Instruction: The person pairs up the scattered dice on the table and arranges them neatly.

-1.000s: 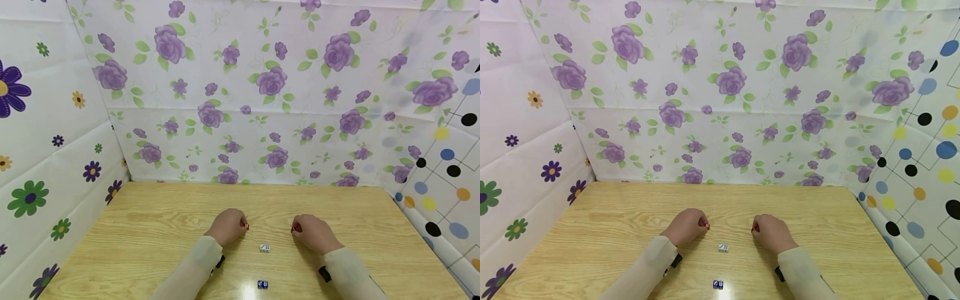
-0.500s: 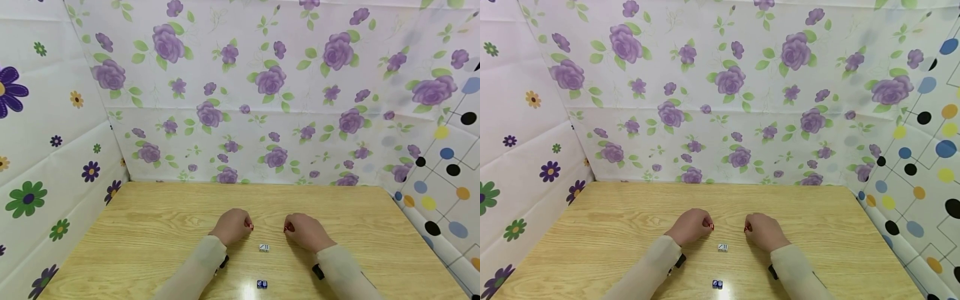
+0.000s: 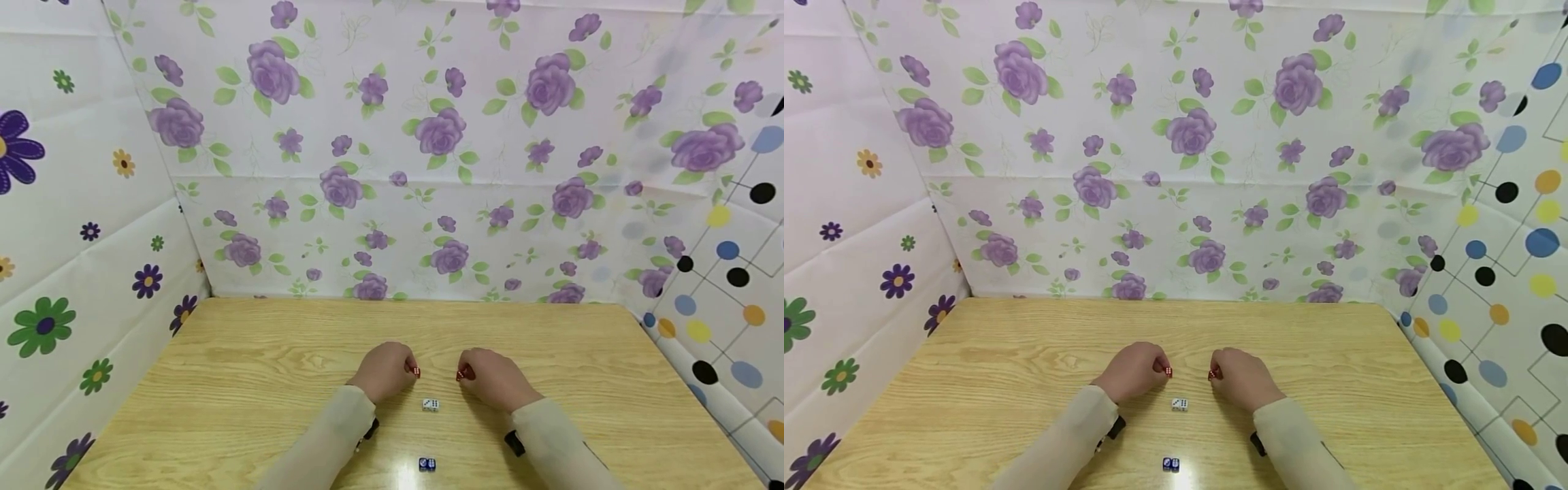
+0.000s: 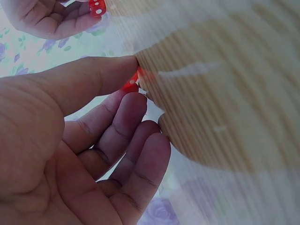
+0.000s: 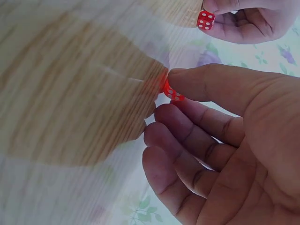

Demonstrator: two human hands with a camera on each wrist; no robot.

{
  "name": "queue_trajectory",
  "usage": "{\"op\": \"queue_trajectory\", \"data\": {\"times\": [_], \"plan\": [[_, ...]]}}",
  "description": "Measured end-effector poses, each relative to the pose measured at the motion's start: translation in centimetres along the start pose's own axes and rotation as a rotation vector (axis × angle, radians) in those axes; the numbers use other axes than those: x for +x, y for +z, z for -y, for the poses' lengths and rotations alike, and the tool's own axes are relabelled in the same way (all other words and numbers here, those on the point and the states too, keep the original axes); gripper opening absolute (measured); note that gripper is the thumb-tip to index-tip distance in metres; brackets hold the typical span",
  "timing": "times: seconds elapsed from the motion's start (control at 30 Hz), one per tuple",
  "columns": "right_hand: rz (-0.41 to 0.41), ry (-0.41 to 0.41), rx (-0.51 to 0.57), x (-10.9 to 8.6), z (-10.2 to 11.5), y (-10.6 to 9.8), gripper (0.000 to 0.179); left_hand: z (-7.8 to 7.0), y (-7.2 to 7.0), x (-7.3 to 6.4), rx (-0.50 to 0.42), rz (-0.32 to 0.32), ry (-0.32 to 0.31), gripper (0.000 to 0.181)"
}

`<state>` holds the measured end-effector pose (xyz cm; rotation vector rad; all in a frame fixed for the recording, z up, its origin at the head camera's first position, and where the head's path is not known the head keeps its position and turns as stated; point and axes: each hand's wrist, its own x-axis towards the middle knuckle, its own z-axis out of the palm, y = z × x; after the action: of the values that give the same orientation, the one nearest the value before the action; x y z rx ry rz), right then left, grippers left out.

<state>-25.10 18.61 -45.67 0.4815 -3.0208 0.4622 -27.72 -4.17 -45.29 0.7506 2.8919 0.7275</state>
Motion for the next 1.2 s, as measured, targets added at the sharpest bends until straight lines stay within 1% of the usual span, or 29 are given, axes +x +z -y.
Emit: {"op": "queue_trajectory", "data": {"times": [0.23, 0.5, 0.67, 0.87, 0.97, 1.2], "plan": [[-0.004, 0.018, -0.005, -0.3, -0.1, -0.1, 0.01, 0.5, -0.2, -0.6, -0.027, -0.017, -0.02, 0.008], [-0.011, 0.021, -0.01, 0.0, 0.4, -0.2, 0.011, 0.2, -0.3, -0.7, -0.037, -0.014, -0.016, 0.007], [-0.014, 0.01, -0.018, 0.0, 0.6, -0.1, 0.011, 0.0, -0.3, -0.6, -0.038, -0.019, -0.018, 0.003], [-0.005, 0.002, -0.021, 0.3, 0.9, 0.1, 0.012, 0.1, -0.1, -0.4, -0.016, -0.02, -0.017, 0.006], [-0.001, 0.0, -0.024, 0.6, 1.1, 0.2, 0.012, 0.0, -0.1, -0.3, -0.005, -0.014, -0.021, 0.007], [-0.01, -0.014, -0.031, 1.5, 1.5, 0.5, 0.013, -0.4, 0.0, 0.3, 0.007, -0.024, -0.005, 0.008]]}}
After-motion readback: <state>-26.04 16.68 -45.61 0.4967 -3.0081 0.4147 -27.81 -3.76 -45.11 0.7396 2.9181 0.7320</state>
